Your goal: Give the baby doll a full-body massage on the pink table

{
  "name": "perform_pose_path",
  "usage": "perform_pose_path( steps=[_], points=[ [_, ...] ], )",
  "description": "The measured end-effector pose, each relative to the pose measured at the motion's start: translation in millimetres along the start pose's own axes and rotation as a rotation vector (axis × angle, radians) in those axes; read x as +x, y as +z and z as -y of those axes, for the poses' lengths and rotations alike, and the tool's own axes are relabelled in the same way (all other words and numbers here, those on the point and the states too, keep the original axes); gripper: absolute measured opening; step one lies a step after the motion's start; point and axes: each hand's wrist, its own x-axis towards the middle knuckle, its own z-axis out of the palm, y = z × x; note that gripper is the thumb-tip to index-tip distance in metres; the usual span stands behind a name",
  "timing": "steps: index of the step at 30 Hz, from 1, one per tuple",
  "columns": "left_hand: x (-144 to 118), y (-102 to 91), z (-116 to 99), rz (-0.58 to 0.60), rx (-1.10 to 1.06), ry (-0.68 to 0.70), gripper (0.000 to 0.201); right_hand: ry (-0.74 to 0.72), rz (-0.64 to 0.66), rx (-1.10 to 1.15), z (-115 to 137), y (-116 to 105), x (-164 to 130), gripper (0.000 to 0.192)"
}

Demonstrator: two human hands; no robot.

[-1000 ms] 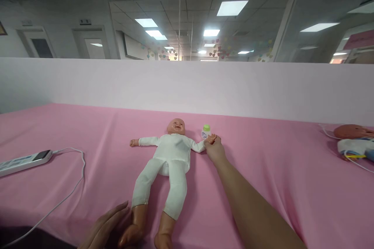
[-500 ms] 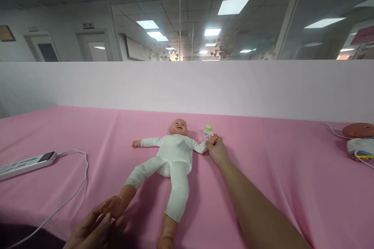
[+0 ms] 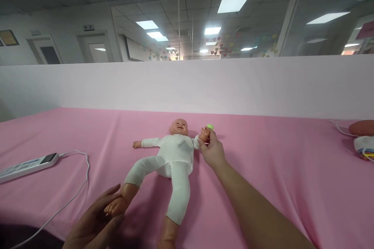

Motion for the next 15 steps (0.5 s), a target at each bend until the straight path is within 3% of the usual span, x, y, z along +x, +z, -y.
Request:
perform_pose_path(
  steps=[5,10,15],
  points=[
    [19.0,15.6,-11.2,0.083,-0.041,0.048,0.038,-0.253,0.170,-0.083,23.6,13.5,-19.6,0.060],
    [52.2,42.8,-29.6,0.238,-0.177,0.069,0.036,-0.538,0.351,-0.250,28.9,25.8,-25.5,0.049],
    [84.5,67.0,-31.9,0.424,-0.250,-0.012,0.033,-0.627,0.433,-0.378,28.8,27.7,-24.7,0.048]
  ],
)
